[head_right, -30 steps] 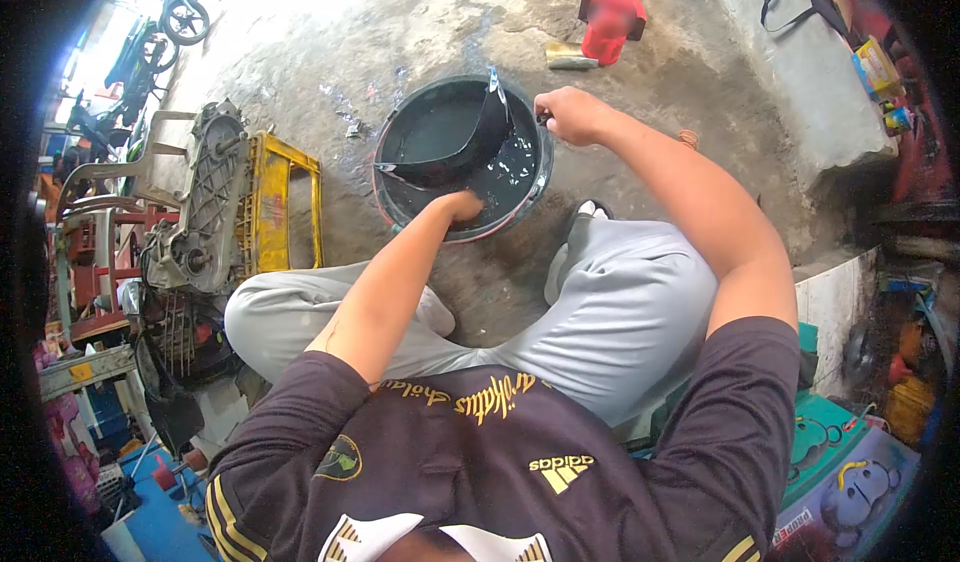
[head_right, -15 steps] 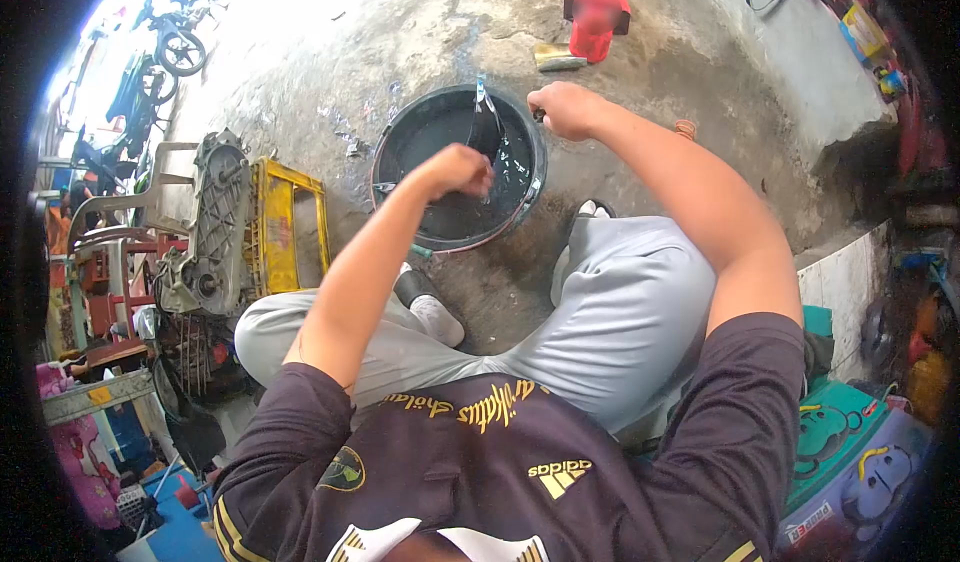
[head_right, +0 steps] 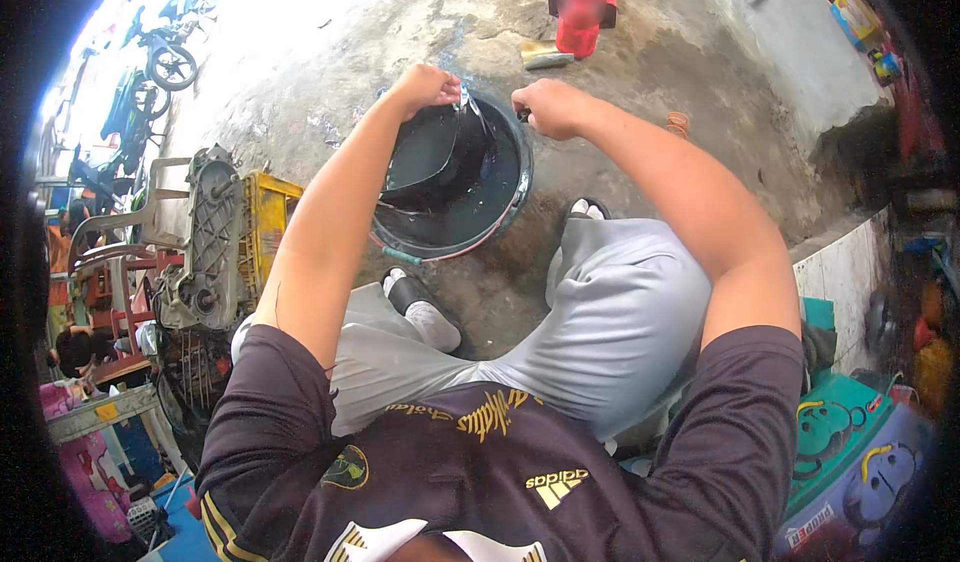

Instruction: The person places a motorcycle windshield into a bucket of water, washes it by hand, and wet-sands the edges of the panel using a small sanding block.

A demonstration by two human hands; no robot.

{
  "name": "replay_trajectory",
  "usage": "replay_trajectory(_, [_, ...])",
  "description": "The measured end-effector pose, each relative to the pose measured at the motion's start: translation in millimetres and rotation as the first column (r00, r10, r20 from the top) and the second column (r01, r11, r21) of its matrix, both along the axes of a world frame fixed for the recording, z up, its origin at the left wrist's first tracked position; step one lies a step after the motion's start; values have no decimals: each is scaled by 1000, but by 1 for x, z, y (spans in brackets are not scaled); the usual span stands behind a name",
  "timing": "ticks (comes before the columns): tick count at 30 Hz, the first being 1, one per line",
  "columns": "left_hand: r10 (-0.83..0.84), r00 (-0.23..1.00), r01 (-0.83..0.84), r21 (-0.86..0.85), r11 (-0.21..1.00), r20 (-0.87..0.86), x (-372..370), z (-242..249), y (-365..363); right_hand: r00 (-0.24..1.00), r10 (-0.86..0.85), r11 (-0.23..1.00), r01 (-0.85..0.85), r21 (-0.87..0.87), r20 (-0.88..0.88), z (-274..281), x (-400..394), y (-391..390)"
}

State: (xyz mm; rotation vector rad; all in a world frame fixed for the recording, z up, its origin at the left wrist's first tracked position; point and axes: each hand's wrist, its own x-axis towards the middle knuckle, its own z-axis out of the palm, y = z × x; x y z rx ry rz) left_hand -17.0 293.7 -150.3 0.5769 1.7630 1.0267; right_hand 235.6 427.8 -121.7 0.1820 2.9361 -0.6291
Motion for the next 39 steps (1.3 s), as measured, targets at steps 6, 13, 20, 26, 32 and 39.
replay_trajectory(6, [-26, 987, 17, -55, 998, -159, 0, 11, 21, 997, -45, 998, 47, -29, 59, 5, 0, -3])
replay_trajectory(13, [-28, 977, 17, -55, 998, -211, -5, 11, 31, 996, -55, 997, 59, -53, 73, 0, -4, -1])
replay_trajectory(20, [0, 976, -4, -19, 1000, -219, -1, 13, 28, 996, -53, 997, 57, -53, 74, -1, -4, -1])
replay_trajectory(26, [20, 980, -11, 45, 999, -197, -4, 6, 31, 996, -59, 998, 61, -25, 71, 3, -2, -5])
replay_trajectory(32, [-101, 911, 127, 40, 991, -400, -4, 2, 0, 996, -56, 997, 59, -42, 68, 2, 1, -4])
replay_trajectory(39, [-279, 707, 289, -94, 953, -650, -5, 35, -105, 994, 19, 997, -26, -67, -103, -9, -1, -1])
